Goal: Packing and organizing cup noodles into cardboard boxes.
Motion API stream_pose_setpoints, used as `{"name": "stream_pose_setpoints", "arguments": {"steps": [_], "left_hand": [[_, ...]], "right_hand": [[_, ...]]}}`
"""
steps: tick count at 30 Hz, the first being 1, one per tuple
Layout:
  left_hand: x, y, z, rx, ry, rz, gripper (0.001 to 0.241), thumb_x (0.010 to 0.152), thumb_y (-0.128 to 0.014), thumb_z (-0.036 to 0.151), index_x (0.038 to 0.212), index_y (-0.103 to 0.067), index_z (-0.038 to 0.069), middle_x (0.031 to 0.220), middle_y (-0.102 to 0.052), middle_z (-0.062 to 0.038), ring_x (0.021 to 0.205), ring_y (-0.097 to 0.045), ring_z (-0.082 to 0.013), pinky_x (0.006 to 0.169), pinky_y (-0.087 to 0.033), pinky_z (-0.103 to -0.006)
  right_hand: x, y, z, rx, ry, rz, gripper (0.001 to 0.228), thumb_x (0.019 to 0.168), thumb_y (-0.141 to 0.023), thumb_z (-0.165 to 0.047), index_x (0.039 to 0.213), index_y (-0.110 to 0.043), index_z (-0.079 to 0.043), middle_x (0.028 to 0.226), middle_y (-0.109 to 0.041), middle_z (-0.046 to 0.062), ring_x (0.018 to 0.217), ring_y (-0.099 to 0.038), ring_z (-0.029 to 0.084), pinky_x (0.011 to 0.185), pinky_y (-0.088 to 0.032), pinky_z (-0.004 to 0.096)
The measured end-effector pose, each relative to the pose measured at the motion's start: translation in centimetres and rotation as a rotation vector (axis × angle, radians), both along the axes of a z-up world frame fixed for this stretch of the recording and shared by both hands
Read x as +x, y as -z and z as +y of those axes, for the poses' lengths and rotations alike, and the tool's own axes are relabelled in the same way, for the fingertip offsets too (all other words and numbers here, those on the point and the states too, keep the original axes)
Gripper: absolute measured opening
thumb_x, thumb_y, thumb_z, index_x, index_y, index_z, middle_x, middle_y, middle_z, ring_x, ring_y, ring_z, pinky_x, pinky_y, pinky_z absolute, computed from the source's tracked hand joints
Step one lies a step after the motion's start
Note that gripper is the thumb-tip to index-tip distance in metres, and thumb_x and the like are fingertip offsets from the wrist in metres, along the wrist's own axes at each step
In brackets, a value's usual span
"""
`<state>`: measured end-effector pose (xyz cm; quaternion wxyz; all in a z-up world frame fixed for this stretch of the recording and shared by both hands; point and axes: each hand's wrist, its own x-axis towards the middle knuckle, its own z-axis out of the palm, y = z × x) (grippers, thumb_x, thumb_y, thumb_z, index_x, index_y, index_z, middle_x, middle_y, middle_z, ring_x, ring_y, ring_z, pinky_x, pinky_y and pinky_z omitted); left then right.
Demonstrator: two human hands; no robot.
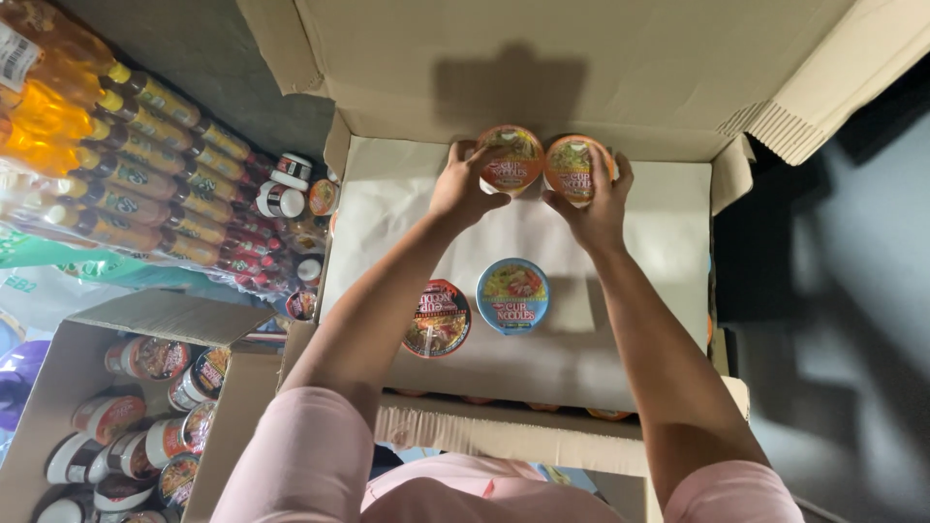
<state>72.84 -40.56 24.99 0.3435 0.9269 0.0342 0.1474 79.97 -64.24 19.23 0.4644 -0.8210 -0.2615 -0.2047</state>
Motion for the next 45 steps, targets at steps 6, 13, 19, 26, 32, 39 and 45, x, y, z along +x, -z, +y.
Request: {"name": "stream_pose_setpoints", "arguments": {"steps": [6, 13, 19, 26, 32, 39, 45], "left_hand": [[-4.8, -0.9, 0.4, 0.023, -0.054, -0.083, 0.069, 0.073, -0.088, 0.029, 0.135, -0.062, 0.016, 0.136, -0.053, -0.019, 0.124, -0.057, -0.0416, 0.102, -0.05, -0.0471], [-15.4, -6.7, 0.9, -0.014, 0.184, 0.3, 0.066, 0.077, -0.083, 0.046, 0.134, -0.064, 0.02, 0.133, -0.063, -0.015, 0.121, -0.062, -0.0361, 0.102, -0.051, -0.0464], [-21.5, -6.4, -0.5, 0.252, 0.172, 0.391, 0.112, 0.052, -0.096, 0.048, 0.147, -0.045, 0.021, 0.149, -0.041, -0.02, 0.125, -0.052, -0.0455, 0.099, -0.047, -0.0519], [-21.2, -5.8, -1.3, 0.188, 0.071, 0.389, 0.112, 0.058, -0.091, 0.043, 0.154, -0.038, 0.022, 0.147, -0.042, -0.017, 0.121, -0.057, -0.043, 0.1, -0.051, -0.0485], [-19.8, -4.1, -0.4, 0.201, -0.071, 0.21, 0.108, 0.059, -0.094, 0.047, 0.149, -0.043, 0.018, 0.141, -0.042, -0.021, 0.121, -0.056, -0.044, 0.098, -0.051, -0.0484], [-19.2, -2.0, -0.1, 0.016, -0.105, 0.065, 0.095, 0.062, -0.096, 0.039, 0.139, -0.048, 0.013, 0.139, -0.045, -0.019, 0.118, -0.06, -0.0392, 0.095, -0.056, -0.0454], [-19.7, -1.2, 0.6, 0.035, -0.026, -0.013, 0.094, 0.061, -0.097, 0.038, 0.136, -0.048, 0.011, 0.136, -0.047, -0.02, 0.119, -0.059, -0.0402, 0.094, -0.056, -0.0461]], "right_hand": [[-3.5, -2.3, -2.4, -0.028, 0.121, 0.084, 0.081, 0.089, -0.093, -0.024, 0.153, -0.047, -0.007, 0.154, -0.028, 0.033, 0.142, -0.037, 0.05, 0.112, -0.042, 0.054], [-11.6, -6.6, -3.7, -0.218, -0.21, 0.089, 0.059, 0.093, -0.087, -0.024, 0.144, -0.057, -0.018, 0.142, -0.058, 0.01, 0.137, -0.059, 0.031, 0.119, -0.048, 0.039], [-16.3, -9.5, -1.9, -0.475, -0.579, 0.056, 0.114, 0.057, -0.101, -0.044, 0.147, -0.043, -0.007, 0.149, -0.036, 0.027, 0.13, -0.046, 0.049, 0.106, -0.04, 0.053], [-16.6, -7.5, -0.9, -0.395, -0.449, 0.22, 0.106, 0.058, -0.097, -0.029, 0.149, -0.045, -0.012, 0.153, -0.04, 0.023, 0.133, -0.052, 0.043, 0.11, -0.046, 0.049], [-15.5, -4.9, -0.8, -0.318, -0.355, 0.095, 0.099, 0.058, -0.098, -0.024, 0.145, -0.052, -0.009, 0.151, -0.043, 0.024, 0.138, -0.048, 0.044, 0.113, -0.045, 0.05], [-15.9, -2.5, 0.0, -0.159, -0.233, 0.086, 0.085, 0.062, -0.099, -0.024, 0.139, -0.064, -0.017, 0.154, -0.037, 0.024, 0.145, -0.042, 0.043, 0.114, -0.046, 0.046], [-17.1, -2.1, -0.1, -0.191, -0.183, 0.13, 0.085, 0.066, -0.099, -0.026, 0.143, -0.063, -0.02, 0.148, -0.043, 0.018, 0.138, -0.049, 0.038, 0.116, -0.047, 0.046]]}}
